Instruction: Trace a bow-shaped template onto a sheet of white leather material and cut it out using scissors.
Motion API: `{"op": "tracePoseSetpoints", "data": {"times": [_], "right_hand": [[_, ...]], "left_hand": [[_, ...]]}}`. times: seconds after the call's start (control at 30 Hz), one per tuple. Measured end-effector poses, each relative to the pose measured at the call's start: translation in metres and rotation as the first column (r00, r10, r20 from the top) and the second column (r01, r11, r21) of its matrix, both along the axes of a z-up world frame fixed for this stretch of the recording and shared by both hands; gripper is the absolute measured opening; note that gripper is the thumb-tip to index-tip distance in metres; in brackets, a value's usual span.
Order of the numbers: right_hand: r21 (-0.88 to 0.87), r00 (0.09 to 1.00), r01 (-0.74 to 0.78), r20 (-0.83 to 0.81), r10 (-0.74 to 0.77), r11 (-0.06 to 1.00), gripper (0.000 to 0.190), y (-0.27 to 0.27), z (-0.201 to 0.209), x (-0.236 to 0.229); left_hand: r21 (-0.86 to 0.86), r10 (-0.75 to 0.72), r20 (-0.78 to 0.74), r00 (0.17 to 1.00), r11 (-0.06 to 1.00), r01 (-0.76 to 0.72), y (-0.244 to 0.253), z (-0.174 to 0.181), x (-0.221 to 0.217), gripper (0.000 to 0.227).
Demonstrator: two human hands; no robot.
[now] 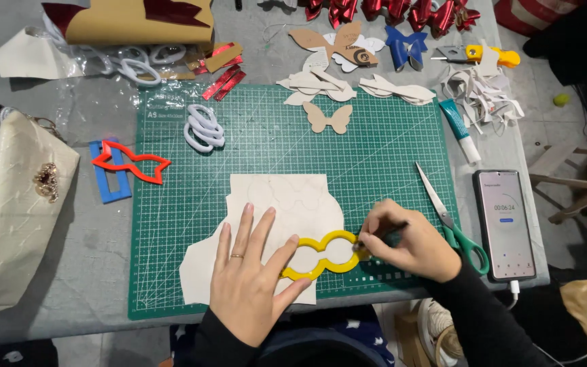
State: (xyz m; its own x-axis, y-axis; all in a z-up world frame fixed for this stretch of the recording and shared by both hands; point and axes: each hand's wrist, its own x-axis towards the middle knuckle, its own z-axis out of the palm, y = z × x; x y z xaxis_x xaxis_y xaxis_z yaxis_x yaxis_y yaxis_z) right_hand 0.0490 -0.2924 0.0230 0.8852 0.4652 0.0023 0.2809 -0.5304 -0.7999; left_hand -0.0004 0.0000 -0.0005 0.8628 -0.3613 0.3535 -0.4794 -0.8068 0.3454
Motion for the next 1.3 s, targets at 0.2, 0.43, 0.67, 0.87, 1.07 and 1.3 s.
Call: {"op": "tracePoseSetpoints", "data": {"times": [0.2, 0.43, 0.67, 0.87, 1.07, 1.3], "right_hand": [[-0.346, 0.922, -0.065, 0.339, 0.189, 0.936, 0.054, -0.002, 0.016, -0.015], [-0.35, 0.852, -0.04, 0.477, 0.215, 0.936, 0.043, -0.002, 0.005, -0.02], [-0.245, 0.691, 0.482, 0.697, -0.192, 0.841, 0.043, -0.04, 0.014, -0.039], [-0.177, 0.548, 0.667, 0.775, -0.316, 0.724, 0.035, -0.055, 0.022, -0.064], [-0.172, 0.55, 0.677, 0.765, -0.336, 0.715, 0.033, -0.06, 0.019, -0.07], [-0.175, 0.56, 0.667, 0.759, -0.332, 0.724, 0.033, -0.064, 0.015, -0.07]], "left_hand": [[-0.156, -0.091, -0.115, 0.989, 0.985, 0.072, 0.007, -0.011, -0.004, 0.099], [-0.276, 0.156, -0.002, 0.988, 0.949, -0.15, 0.051, 0.016, -0.037, 0.075], [-0.191, 0.431, 0.003, 0.902, 0.886, -0.423, 0.086, 0.001, -0.085, 0.034], [-0.139, 0.546, -0.049, 0.837, 0.826, -0.547, 0.092, -0.015, -0.107, 0.024], [-0.116, 0.559, -0.035, 0.829, 0.821, -0.559, 0.092, -0.018, -0.11, 0.021], [-0.13, 0.556, -0.011, 0.831, 0.823, -0.553, 0.086, -0.017, -0.109, 0.019]]}}
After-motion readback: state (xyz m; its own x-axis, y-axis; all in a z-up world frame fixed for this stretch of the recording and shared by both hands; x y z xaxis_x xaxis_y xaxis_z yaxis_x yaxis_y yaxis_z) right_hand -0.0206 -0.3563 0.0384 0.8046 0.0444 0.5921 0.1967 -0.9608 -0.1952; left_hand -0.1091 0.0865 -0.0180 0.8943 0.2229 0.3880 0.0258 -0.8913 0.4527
